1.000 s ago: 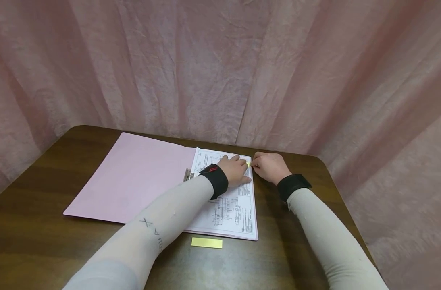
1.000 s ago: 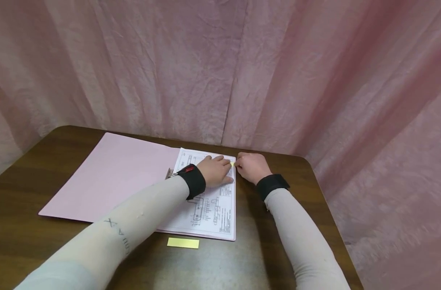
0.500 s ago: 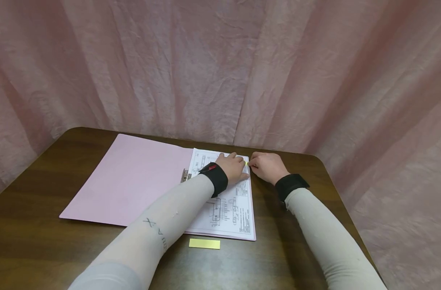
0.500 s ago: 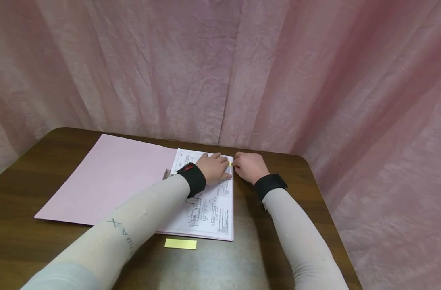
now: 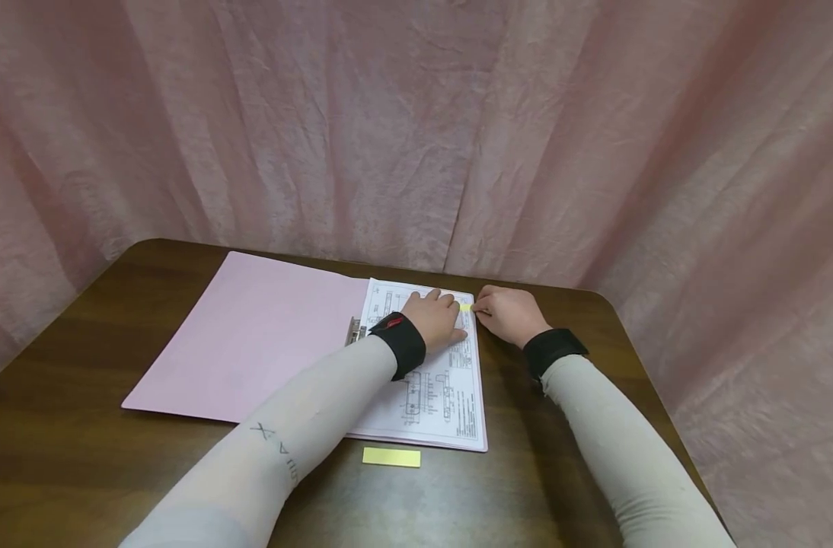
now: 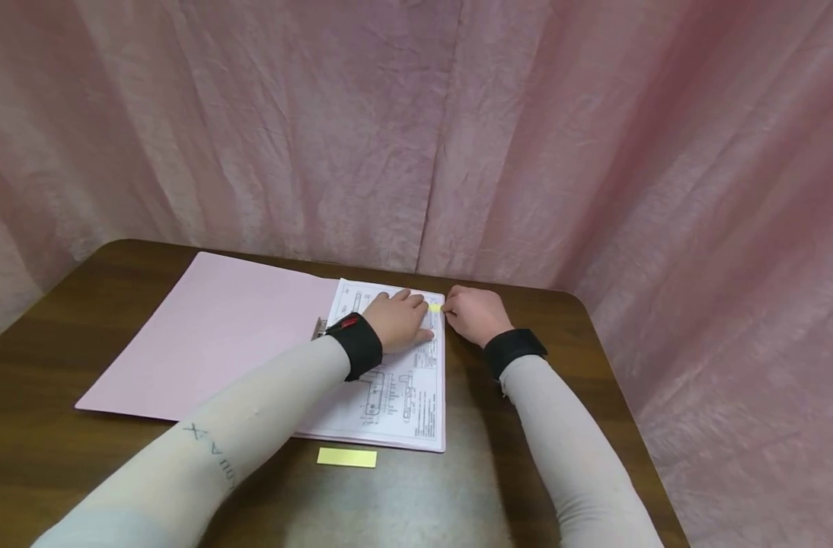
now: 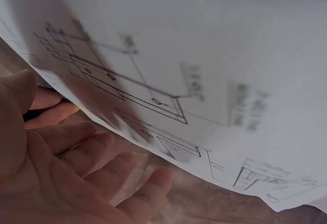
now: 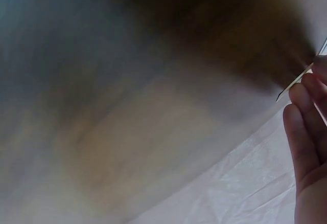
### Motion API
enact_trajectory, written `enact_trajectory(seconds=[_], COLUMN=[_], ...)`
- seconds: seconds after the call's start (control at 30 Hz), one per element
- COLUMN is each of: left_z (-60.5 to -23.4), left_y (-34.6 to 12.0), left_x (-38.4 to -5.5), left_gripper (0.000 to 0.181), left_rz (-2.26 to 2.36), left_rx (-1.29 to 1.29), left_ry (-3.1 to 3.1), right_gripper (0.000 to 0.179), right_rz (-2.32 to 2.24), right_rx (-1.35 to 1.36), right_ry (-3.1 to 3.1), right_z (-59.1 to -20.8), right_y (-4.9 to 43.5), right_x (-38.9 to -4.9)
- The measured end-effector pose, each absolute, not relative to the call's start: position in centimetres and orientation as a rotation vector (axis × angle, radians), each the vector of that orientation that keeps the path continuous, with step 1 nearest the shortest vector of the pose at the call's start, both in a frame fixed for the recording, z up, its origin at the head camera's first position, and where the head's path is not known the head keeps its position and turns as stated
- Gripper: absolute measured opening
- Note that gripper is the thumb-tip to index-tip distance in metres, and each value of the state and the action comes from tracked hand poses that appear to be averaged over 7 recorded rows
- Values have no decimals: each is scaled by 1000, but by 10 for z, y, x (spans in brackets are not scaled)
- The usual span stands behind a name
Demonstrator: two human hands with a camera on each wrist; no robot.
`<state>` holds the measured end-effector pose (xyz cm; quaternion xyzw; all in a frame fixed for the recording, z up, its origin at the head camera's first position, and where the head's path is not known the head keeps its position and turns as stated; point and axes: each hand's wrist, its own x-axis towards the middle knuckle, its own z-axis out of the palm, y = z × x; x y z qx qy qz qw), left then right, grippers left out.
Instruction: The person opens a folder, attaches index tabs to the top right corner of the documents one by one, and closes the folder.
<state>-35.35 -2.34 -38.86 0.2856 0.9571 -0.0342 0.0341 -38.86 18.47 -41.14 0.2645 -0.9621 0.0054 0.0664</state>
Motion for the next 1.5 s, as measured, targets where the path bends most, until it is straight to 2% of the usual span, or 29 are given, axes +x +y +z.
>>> enact_trajectory(seconds=[0.33,0.7,1.1,1.5], left_z=[-387,-385,-389,-399], left_y=[-29,-40,-57,-65], left_x=[-334,-301,-272,-247], left_gripper=[73,67,65,60], left_rz=[-107,-11,50,16], left_rx=[890,903,901,915], left_ry=[2978,2972,2973,2982], right_gripper=[30,42,58,57], right_rz=[165,199,232,333], right_rx=[687,606,709,810], right_ry=[-3022,-3041,-3085,-3104], right_z=[-411,-416,-412,-418], right_y=[195,193,179,170], right_x=[-383,-367,-348,-306])
